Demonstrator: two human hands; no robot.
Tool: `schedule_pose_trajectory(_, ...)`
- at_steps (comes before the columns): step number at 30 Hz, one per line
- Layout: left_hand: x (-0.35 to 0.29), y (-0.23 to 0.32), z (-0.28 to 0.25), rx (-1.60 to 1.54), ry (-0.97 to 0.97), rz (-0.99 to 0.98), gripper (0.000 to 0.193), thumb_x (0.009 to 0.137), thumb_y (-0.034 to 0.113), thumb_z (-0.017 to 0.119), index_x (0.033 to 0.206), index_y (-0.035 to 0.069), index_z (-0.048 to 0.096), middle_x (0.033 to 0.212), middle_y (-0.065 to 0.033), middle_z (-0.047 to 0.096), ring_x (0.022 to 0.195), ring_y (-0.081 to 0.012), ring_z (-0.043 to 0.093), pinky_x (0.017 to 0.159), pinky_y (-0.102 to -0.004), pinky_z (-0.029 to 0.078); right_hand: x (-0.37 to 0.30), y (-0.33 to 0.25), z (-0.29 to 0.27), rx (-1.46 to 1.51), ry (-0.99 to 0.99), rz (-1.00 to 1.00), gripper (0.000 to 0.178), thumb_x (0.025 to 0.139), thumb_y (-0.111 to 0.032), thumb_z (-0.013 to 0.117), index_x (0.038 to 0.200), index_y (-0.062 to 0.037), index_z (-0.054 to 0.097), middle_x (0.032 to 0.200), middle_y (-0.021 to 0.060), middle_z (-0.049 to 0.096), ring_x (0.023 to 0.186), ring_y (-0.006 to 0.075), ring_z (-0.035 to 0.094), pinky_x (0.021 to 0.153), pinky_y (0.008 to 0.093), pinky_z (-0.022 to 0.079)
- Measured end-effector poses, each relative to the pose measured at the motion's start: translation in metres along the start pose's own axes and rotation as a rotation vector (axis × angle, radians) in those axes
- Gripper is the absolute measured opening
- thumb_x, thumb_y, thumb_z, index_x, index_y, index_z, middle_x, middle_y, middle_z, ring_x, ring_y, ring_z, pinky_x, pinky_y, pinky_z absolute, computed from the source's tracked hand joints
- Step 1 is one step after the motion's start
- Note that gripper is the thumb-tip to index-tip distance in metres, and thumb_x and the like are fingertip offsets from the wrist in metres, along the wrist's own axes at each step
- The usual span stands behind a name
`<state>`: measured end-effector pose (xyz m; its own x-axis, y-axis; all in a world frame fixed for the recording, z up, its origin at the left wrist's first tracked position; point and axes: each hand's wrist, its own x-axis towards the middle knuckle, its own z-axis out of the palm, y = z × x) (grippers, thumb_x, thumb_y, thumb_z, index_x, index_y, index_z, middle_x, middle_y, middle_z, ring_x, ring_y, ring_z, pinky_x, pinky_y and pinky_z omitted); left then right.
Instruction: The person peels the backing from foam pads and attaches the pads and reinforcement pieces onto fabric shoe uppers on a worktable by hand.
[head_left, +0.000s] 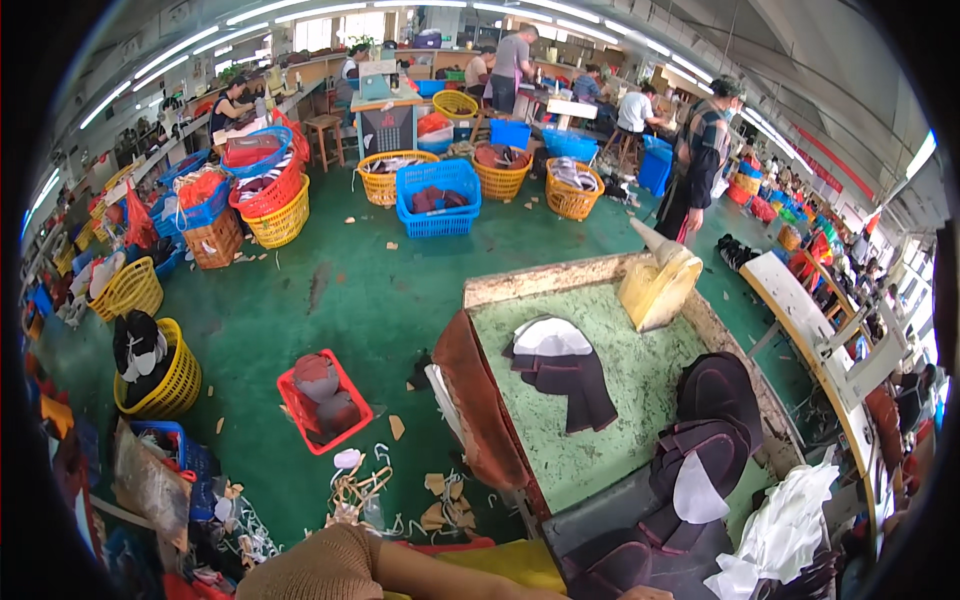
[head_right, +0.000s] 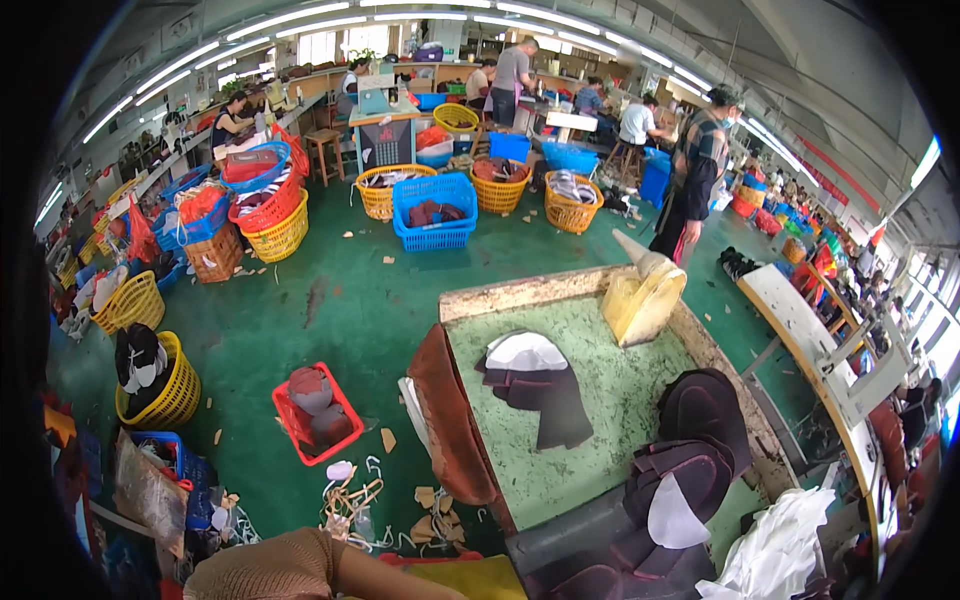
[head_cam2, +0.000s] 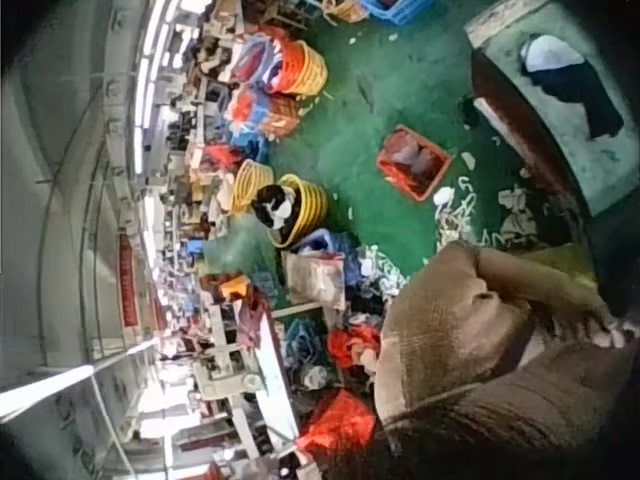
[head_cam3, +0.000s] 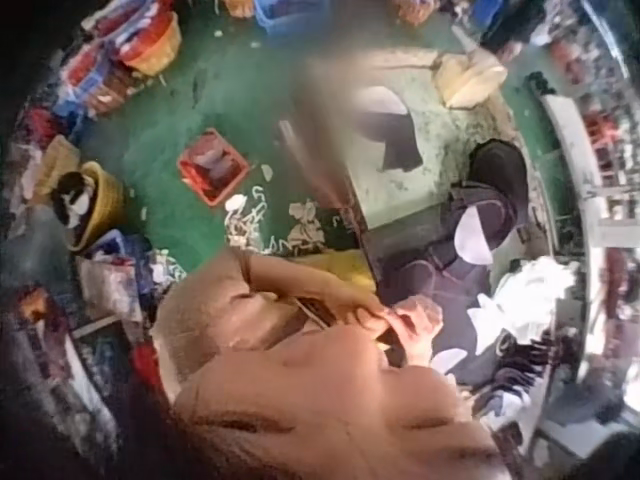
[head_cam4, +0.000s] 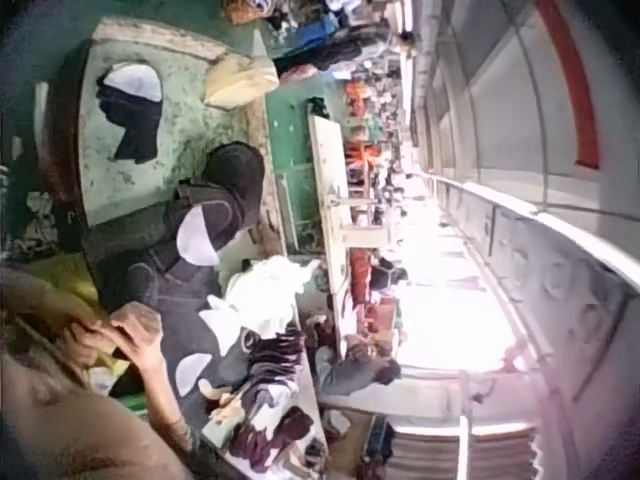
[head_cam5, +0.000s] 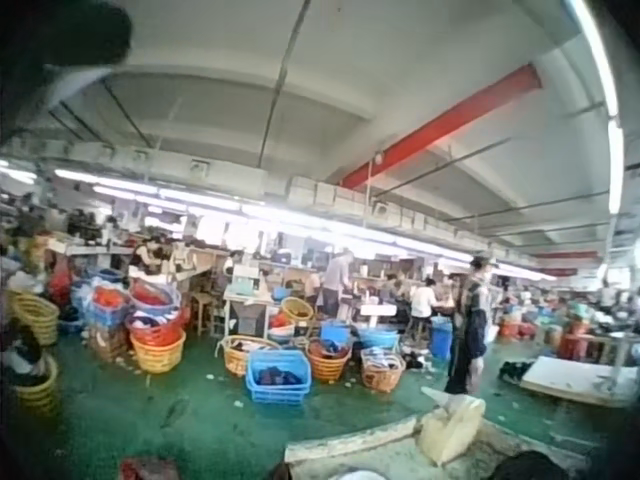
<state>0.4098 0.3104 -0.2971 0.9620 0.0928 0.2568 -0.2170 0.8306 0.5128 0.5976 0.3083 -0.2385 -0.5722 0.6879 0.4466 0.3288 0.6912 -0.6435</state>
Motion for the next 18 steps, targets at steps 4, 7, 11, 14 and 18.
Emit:
schedule_pose_trajectory(4,0.014,0.003,-0.057,-0.220,-0.140,0.134,0.051,0.105,0.048,0.044,0.066,0.015,0.048,0.062,0.0028,0.047,0.051,-0.0089,0.040,0.048,-0.0235,0.030,0.026,0.042,0.004,0.073,-0.010,-0.014,0.013,0.076,-0.010,0.075,0.077,-0.0036,0.064,0.068,0.0094,0.064,0.059,0.0289,0.063,0.056,0.0372,0.049)
schedule_pose_trajectory(7,0.018,0.018,-0.084,-0.198,-0.049,0.137,0.049,0.105,0.046,0.045,0.070,0.013,0.052,0.065,0.0016,0.050,0.055,-0.0098,0.044,0.052,-0.0243,0.034,0.046,0.074,0.006,0.162,0.065,0.002,0.009,0.081,-0.011,0.067,0.078,-0.0023,0.064,0.069,0.0104,0.064,0.058,0.0300,0.062,0.056,0.0383,0.049)
schedule_pose_trajectory(11,0.029,0.056,-0.106,0.047,0.248,0.085,0.046,0.105,0.044,0.046,0.076,0.010,0.057,0.070,0.0000,0.054,0.060,-0.0110,0.049,0.056,-0.0254,0.038,0.059,0.111,-0.004,0.160,0.138,0.099,0.011,0.086,-0.010,0.065,0.081,-0.0009,0.063,0.069,0.0118,0.064,0.057,0.0250,0.060,0.054,0.0358,0.047)
schedule_pose_trajectory(14,0.027,0.077,-0.123,0.212,0.327,0.070,0.043,0.106,0.041,0.047,0.082,0.008,0.061,0.075,-0.0013,0.058,0.066,-0.0120,0.053,0.060,-0.0265,0.042,0.031,0.135,-0.010,0.377,0.438,0.602,0.013,0.102,-0.010,0.055,0.099,-0.0006,0.063,0.074,0.0042,0.065,0.060,0.0093,0.056,0.057,0.0219,0.044)
schedule_pose_trajectory(18,0.025,0.112,-0.143,0.381,0.272,0.119,0.031,0.105,0.035,0.053,0.100,0.006,0.064,0.091,-0.0027,0.064,0.081,-0.0104,0.058,0.070,-0.0279,0.047,0.021,0.166,-0.035,0.073,0.595,0.800,0.014,0.099,-0.009,0.061,0.103,0.0024,0.068,0.081,0.0066,0.068,0.066,0.0137,0.061,0.058,0.0252,0.047)
